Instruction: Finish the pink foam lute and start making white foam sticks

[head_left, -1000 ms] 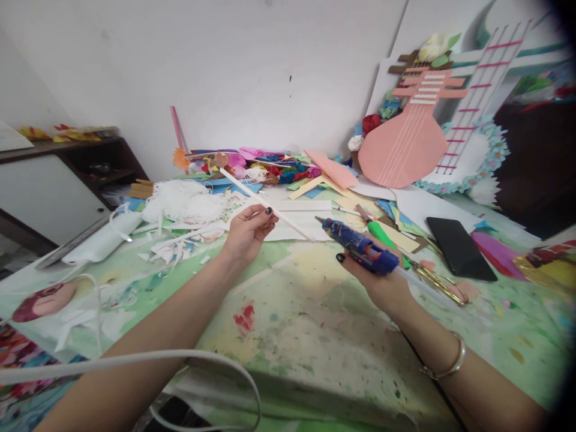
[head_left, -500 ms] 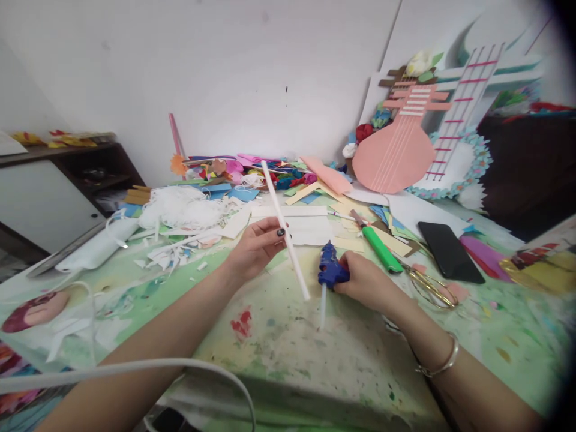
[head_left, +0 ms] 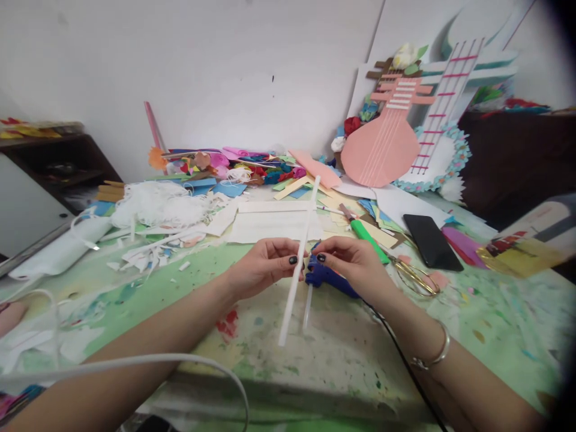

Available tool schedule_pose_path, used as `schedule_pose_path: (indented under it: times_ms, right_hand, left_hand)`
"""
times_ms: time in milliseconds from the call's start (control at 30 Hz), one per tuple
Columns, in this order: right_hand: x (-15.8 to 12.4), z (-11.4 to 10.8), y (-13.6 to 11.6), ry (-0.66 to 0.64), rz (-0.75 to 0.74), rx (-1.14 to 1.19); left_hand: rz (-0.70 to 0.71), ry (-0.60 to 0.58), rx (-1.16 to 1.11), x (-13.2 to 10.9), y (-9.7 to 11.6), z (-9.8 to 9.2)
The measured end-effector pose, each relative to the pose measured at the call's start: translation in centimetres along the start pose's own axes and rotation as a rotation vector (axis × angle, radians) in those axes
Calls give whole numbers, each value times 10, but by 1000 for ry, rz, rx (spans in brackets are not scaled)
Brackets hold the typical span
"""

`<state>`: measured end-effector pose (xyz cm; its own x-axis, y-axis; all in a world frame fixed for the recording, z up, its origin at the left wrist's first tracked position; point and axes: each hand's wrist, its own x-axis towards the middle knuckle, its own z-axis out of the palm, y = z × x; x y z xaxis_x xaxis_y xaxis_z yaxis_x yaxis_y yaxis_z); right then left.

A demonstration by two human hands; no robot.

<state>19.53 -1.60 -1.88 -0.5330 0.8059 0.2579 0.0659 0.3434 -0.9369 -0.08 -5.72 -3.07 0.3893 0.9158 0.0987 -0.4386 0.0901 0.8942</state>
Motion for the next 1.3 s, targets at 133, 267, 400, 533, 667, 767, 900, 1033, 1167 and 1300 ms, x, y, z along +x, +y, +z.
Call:
schedule_pose_path:
  times_ms: [133,267,400,533,667,767,900,1033,1167,1300]
  right_hand:
    - [-1,9,6,22,42,209]
    - [-1,8,11,19,36,312]
    - [-2,8,14,-25,29,380]
    - [-3,9,17,-48,40,415]
    - [-3,10,17,-50,72,442]
    - [-3,11,17,-47,91,450]
    - [-3,11,15,-45,107,444]
    - [-3,11,15,-37,111,425]
    - [-4,12,14,-39,104,426]
    - [-5,12,14,-50,110,431]
  left_hand:
    - [-37,-38,-7,1,-7,0]
    - [-49,-96,-29,1,-12,-1]
    - [-60,-121,-55,0,-14,0]
    - [-69,-118,-54,0,-14,1]
    - [-75,-111,-55,0,-14,2]
    - [-81,-111,-49,0,-14,2]
    - [-87,-106,-37,-1,-14,2]
    - [-88,-98,-24,-1,-14,3]
    - [-89,-94,-2,0,-13,4]
    - [-84,-111,13,0,-13,3]
